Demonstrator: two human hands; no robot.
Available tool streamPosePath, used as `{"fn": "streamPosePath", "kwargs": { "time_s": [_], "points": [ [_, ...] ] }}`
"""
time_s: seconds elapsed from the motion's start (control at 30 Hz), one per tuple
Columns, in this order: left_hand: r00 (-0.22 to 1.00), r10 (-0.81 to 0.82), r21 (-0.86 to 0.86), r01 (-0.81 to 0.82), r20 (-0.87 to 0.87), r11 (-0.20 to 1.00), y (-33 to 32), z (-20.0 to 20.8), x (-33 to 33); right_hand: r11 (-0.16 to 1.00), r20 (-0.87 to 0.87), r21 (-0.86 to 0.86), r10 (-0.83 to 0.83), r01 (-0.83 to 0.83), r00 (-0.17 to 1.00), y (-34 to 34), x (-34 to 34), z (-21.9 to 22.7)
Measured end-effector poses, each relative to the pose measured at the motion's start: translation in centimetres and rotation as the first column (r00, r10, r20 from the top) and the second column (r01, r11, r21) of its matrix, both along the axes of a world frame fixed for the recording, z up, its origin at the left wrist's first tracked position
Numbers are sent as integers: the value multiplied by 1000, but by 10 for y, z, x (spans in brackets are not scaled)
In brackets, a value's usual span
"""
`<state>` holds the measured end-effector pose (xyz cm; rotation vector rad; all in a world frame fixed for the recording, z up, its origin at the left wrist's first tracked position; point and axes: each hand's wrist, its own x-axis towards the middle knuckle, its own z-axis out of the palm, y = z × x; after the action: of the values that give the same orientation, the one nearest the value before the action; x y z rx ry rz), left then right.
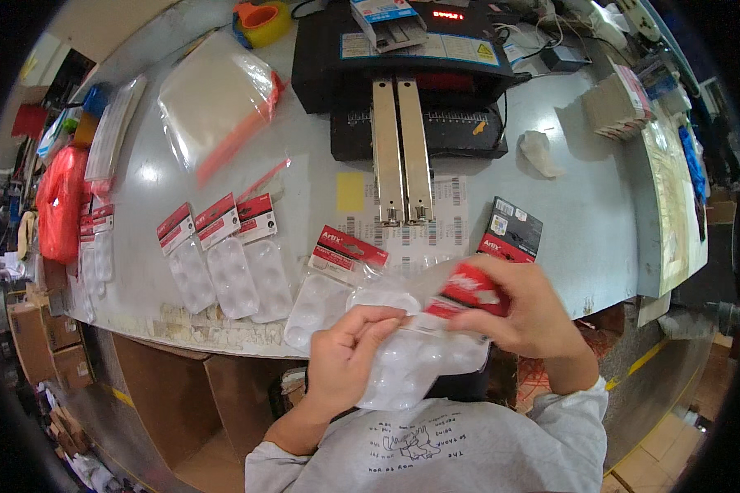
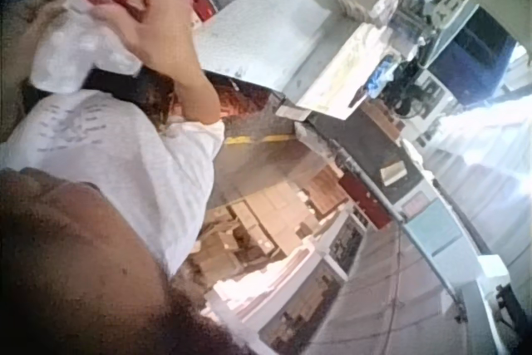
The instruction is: The person takes plastic mixing palettes from a cardboard box and places them into clear plastic bags with red Artix labels. They repeatedly insert the palettes, seal the bags, and stack the finished packages on the table.
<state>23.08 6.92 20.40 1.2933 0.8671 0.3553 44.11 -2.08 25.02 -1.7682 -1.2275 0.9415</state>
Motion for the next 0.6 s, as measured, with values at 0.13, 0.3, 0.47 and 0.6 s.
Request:
{"fn": "streamPosePath", "kwargs": {
  "time_s": [0.13,0.3,0.47,0.6],
  "points": [
    [997,-54,230,64,-50,971,-4,-2,8,990,53,-94,110,-105,992,17,-7,-7],
    [997,-48,258,64,-65,964,-4,-3,10,976,90,-86,207,-199,974,18,-5,-11],
    [998,36,237,-23,-53,971,-3,-7,11,997,103,-14,77,-76,992,17,3,-18],
    [971,238,127,-240,36,962,6,-18,8,988,-235,-153,-62,26,970,5,11,-32]
  ]
}}
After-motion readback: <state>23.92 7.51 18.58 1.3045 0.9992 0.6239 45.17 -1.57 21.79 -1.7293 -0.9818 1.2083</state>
